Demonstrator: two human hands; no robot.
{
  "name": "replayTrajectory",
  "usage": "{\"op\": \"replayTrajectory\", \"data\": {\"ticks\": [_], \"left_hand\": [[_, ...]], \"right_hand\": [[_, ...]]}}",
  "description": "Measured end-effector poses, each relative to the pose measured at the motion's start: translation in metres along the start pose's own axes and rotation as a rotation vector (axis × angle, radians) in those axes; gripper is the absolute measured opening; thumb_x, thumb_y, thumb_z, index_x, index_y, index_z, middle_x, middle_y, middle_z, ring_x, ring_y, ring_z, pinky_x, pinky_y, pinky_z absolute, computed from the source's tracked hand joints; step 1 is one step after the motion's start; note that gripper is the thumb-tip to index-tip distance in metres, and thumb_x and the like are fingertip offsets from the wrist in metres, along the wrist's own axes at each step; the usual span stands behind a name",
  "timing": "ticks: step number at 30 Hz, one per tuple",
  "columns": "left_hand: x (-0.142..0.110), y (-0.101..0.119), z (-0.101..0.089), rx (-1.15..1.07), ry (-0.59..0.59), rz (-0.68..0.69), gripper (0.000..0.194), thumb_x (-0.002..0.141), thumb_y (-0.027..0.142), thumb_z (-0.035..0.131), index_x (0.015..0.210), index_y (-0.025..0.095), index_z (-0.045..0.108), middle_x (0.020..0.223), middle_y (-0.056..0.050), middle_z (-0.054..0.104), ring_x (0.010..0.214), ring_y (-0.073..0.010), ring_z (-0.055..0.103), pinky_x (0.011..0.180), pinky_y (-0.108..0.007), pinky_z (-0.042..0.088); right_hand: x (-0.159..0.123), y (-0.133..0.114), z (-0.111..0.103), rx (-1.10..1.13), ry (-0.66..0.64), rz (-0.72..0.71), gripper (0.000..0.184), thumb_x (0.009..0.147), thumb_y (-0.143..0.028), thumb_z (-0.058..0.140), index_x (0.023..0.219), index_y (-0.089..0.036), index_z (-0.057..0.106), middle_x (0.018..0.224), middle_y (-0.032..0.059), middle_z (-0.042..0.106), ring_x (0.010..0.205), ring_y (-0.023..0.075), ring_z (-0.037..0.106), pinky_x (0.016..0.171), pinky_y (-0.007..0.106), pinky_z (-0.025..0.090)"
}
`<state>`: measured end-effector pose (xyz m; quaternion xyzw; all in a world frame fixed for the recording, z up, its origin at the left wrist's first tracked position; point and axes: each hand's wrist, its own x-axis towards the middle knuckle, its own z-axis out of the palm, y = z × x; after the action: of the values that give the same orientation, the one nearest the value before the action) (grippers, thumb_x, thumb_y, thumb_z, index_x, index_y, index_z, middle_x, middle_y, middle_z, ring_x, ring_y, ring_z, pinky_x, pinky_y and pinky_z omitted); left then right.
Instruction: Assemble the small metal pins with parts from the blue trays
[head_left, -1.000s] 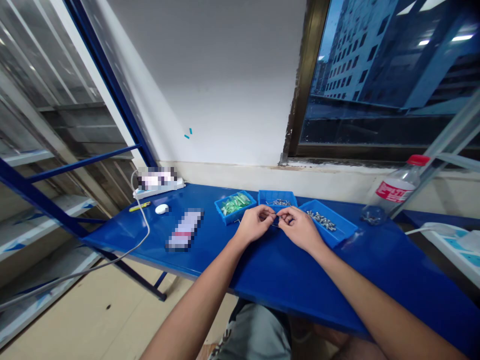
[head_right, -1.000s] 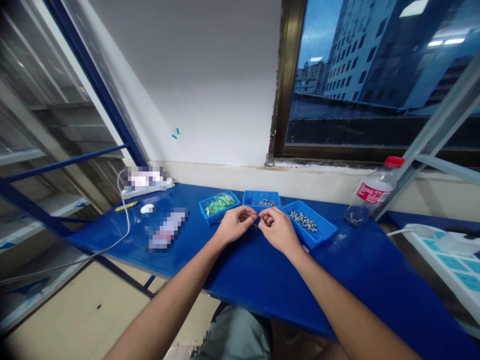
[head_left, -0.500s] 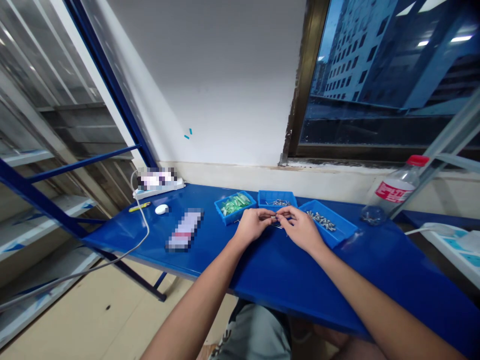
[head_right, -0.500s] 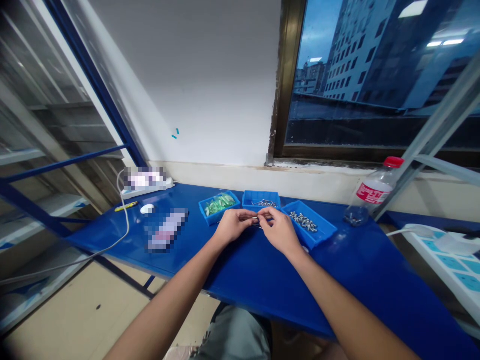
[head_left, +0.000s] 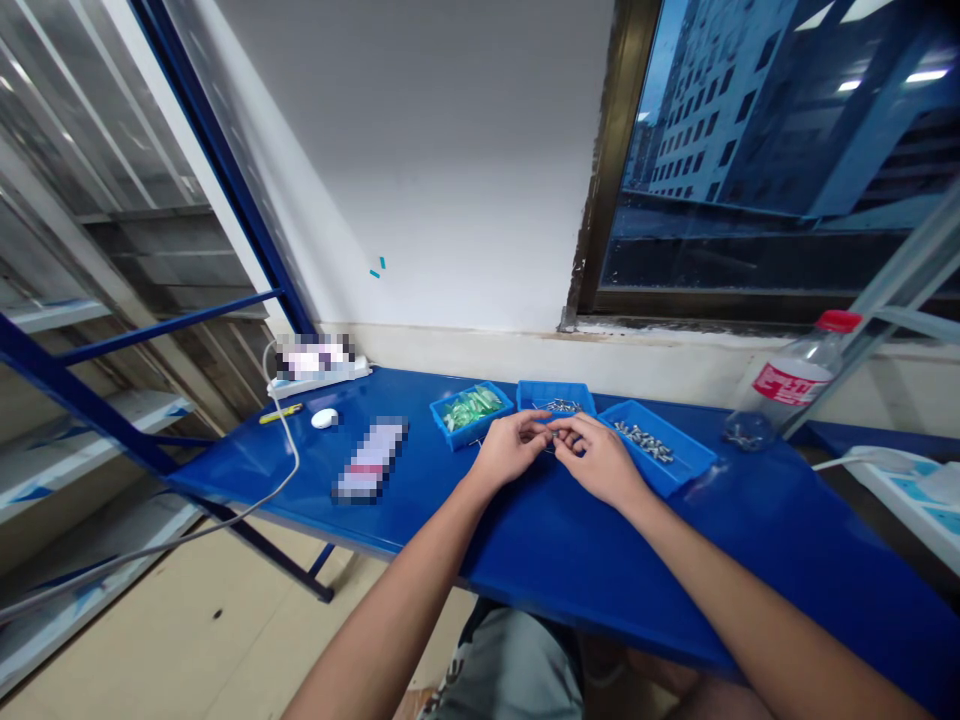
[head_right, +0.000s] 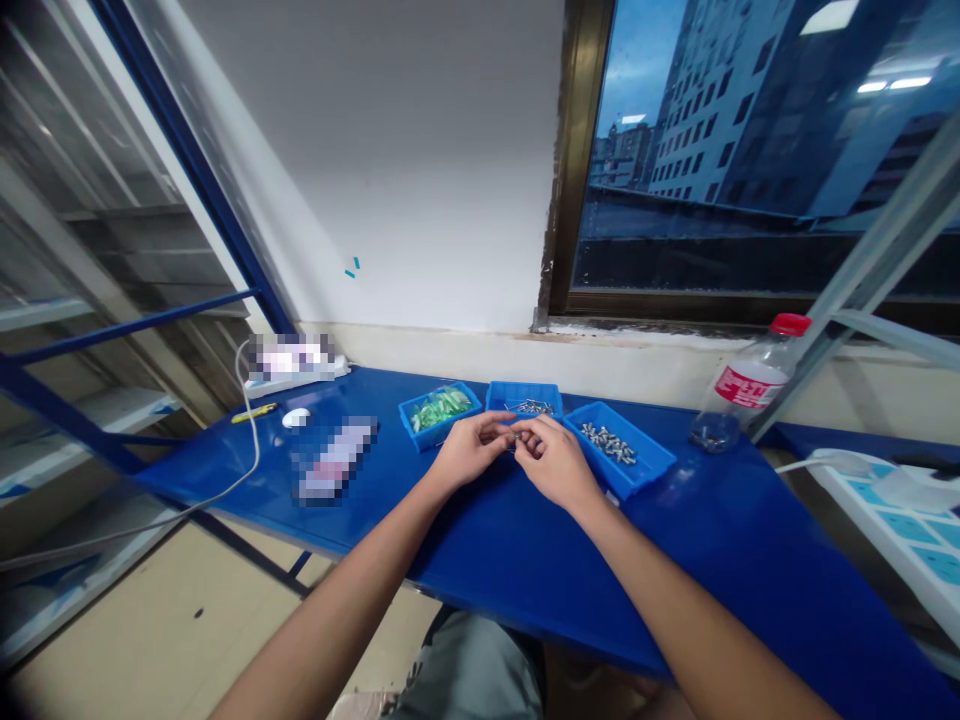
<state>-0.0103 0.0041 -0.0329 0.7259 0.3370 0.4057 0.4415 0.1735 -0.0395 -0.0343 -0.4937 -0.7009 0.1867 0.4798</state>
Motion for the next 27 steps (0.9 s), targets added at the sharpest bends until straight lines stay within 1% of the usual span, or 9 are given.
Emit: {"op": "replayTrajectory", "data": {"ticks": [2,4,6,8,12,17,20,23,27], "left_hand": [[-0.001,0.004,-0.001,0.034,0.007,-0.005,0.039,0.094,0.029,0.07,0.13,0.013,0.071,0.108,-0.012,0.082,0.095,-0.0236,0.08,0.09,-0.034,0.063],[-0.002,0.008,-0.002,0.067,-0.003,-0.014,0.036,0.096,0.036,0.068,0.123,0.012,0.075,0.106,-0.012,0.082,0.092,-0.0237,0.08,0.086,-0.032,0.063],[-0.002,0.01,-0.003,0.086,-0.031,-0.024,0.036,0.096,0.042,0.068,0.114,0.013,0.079,0.103,-0.011,0.083,0.091,-0.0243,0.08,0.084,-0.031,0.063],[-0.002,0.009,-0.003,0.073,-0.053,-0.033,0.035,0.095,0.044,0.07,0.111,0.014,0.08,0.101,-0.01,0.083,0.091,-0.0249,0.08,0.085,-0.031,0.062],[0.001,0.002,-0.003,0.016,-0.01,-0.053,0.026,0.089,0.031,0.077,0.108,0.013,0.08,0.1,-0.01,0.083,0.094,-0.025,0.08,0.088,-0.033,0.063],[0.002,-0.004,-0.001,0.079,0.041,-0.069,0.013,0.082,0.013,0.079,0.095,0.014,0.079,0.09,-0.008,0.082,0.084,-0.0206,0.079,0.081,-0.029,0.063],[0.003,-0.006,-0.001,0.06,0.066,-0.054,0.019,0.078,0.005,0.077,0.096,0.013,0.078,0.086,-0.007,0.081,0.079,-0.0176,0.078,0.078,-0.028,0.063],[0.005,-0.008,-0.001,-0.022,0.086,-0.019,0.027,0.077,0.0,0.074,0.102,0.012,0.076,0.092,-0.009,0.081,0.082,-0.0164,0.077,0.081,-0.028,0.063],[0.006,-0.007,-0.002,-0.168,0.061,-0.029,0.036,0.078,-0.001,0.073,0.112,0.01,0.073,0.099,-0.012,0.08,0.085,-0.0166,0.077,0.084,-0.03,0.063]], "right_hand": [[0.0,-0.002,-0.002,-0.034,0.026,-0.018,0.015,0.088,-0.024,0.06,0.096,-0.022,0.073,0.094,0.0055,0.07,0.074,0.0175,0.066,0.069,0.032,0.058],[0.0,-0.002,-0.003,-0.032,0.045,-0.019,0.013,0.089,-0.025,0.061,0.095,-0.022,0.072,0.095,0.0054,0.071,0.076,0.0179,0.067,0.071,0.032,0.059],[0.0,0.0,-0.004,-0.022,0.031,-0.026,0.013,0.09,-0.024,0.061,0.096,-0.023,0.072,0.098,0.0053,0.073,0.078,0.0184,0.069,0.073,0.032,0.061],[0.0,0.001,-0.005,-0.019,0.005,-0.046,0.015,0.091,-0.023,0.059,0.098,-0.024,0.073,0.102,0.0054,0.074,0.084,0.0195,0.071,0.078,0.034,0.062],[0.0,0.004,-0.003,-0.012,-0.003,-0.072,0.019,0.093,-0.022,0.056,0.1,-0.024,0.074,0.106,0.0055,0.076,0.092,0.0212,0.074,0.085,0.037,0.064],[0.0,0.004,-0.001,0.02,0.013,0.051,0.014,0.093,-0.033,0.064,0.099,-0.023,0.073,0.1,0.0063,0.079,0.081,0.0219,0.076,0.078,0.037,0.065],[0.0,0.004,-0.001,0.037,0.011,0.074,0.015,0.091,-0.035,0.067,0.097,-0.023,0.073,0.097,0.0058,0.079,0.079,0.0213,0.076,0.075,0.036,0.064],[0.0,0.005,0.0,0.07,0.009,0.078,0.015,0.09,-0.034,0.067,0.098,-0.022,0.072,0.096,0.0057,0.078,0.079,0.0204,0.075,0.075,0.035,0.064],[-0.001,0.003,0.001,0.071,0.011,0.057,0.014,0.087,-0.029,0.066,0.098,-0.022,0.07,0.095,0.0058,0.077,0.083,0.0203,0.073,0.075,0.034,0.062]]}}
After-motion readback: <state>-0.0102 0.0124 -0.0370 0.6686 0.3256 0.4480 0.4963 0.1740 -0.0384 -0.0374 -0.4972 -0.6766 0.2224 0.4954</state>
